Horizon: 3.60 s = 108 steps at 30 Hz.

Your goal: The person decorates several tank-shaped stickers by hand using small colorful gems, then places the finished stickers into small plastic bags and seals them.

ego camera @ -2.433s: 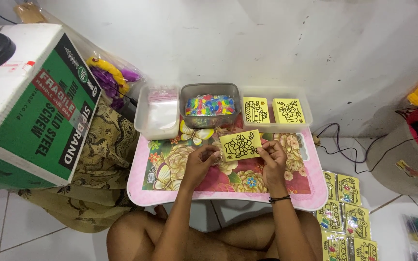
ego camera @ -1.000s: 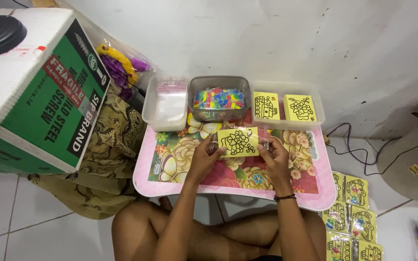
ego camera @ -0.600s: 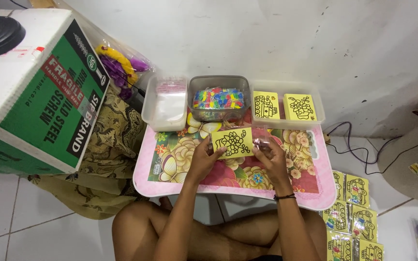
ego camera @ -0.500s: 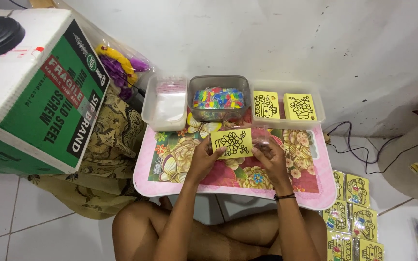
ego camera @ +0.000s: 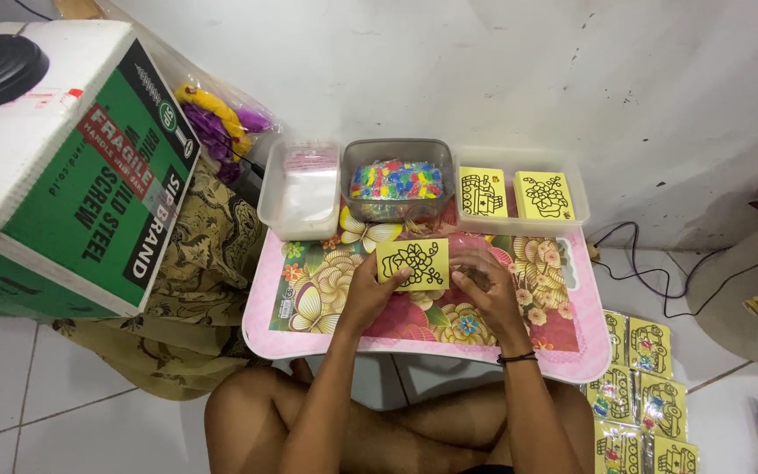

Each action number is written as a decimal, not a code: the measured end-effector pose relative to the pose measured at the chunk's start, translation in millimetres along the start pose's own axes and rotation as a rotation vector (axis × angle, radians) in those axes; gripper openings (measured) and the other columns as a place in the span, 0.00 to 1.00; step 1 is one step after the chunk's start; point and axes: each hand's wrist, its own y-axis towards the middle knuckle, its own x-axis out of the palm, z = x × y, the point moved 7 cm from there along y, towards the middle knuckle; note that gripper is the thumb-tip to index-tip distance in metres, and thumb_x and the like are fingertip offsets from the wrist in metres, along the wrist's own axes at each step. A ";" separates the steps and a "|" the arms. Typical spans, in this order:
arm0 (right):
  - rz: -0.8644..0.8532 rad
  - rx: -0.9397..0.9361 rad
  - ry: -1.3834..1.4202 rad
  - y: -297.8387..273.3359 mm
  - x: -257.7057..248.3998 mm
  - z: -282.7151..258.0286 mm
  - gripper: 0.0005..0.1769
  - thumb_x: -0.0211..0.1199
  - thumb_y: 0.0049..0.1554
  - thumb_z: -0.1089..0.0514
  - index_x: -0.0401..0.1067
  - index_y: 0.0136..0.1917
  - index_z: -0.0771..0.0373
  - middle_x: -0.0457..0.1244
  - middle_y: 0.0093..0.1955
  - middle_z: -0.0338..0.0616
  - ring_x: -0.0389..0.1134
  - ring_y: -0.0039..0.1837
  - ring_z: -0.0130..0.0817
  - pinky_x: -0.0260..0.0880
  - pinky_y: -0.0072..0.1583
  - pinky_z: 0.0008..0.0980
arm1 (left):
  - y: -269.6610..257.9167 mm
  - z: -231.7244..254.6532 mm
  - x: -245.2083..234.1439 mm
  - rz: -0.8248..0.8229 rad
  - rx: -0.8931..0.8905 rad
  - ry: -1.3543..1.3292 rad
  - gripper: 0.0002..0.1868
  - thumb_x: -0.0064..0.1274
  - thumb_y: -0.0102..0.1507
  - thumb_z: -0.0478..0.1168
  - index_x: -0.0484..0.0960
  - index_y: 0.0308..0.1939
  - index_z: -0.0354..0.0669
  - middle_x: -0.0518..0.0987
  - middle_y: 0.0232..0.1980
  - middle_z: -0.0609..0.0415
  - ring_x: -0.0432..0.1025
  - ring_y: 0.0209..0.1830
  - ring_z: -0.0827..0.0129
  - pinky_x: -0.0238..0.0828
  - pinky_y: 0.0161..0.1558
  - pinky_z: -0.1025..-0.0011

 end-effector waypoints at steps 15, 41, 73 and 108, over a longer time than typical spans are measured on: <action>0.090 -0.026 0.006 -4.7 -10.8 4.2 0.12 0.62 0.60 0.56 0.83 0.45 0.64 0.68 0.51 0.51 0.67 0.59 0.39 0.67 0.62 0.41 | -9.2 17.6 0.6 0.025 -0.023 0.052 0.14 0.59 0.65 0.37 0.78 0.53 0.35 0.81 0.40 0.50 0.72 0.38 0.68 0.74 0.42 0.66; 0.052 -0.071 -0.412 106.5 -1.1 -32.3 0.10 0.63 0.58 0.59 0.79 0.53 0.55 0.63 0.29 0.41 0.63 0.32 0.31 0.64 0.39 0.31 | 14.1 -34.1 -40.2 0.376 -0.012 -0.564 0.13 0.57 0.66 0.38 0.71 0.50 0.39 0.82 0.35 0.50 0.79 0.25 0.66 0.70 0.16 0.80; -0.648 -0.052 -0.976 221.0 128.4 30.6 0.19 0.68 0.50 0.60 0.78 0.56 0.49 0.71 0.47 0.28 0.65 0.56 0.34 0.51 0.70 0.51 | 15.9 -34.9 -53.4 0.438 -0.064 -1.042 0.15 0.46 0.68 0.34 0.73 0.57 0.31 0.79 0.44 0.46 0.71 0.32 0.71 0.71 0.31 0.76; 0.240 0.254 0.481 24.7 -42.8 34.3 0.16 0.61 0.55 0.66 0.74 0.57 0.69 0.64 0.41 0.41 0.66 0.38 0.26 0.69 0.38 0.24 | 13.4 -32.7 -24.5 0.136 0.041 -0.317 0.19 0.56 0.66 0.36 0.74 0.59 0.36 0.83 0.44 0.48 0.79 0.37 0.67 0.82 0.35 0.68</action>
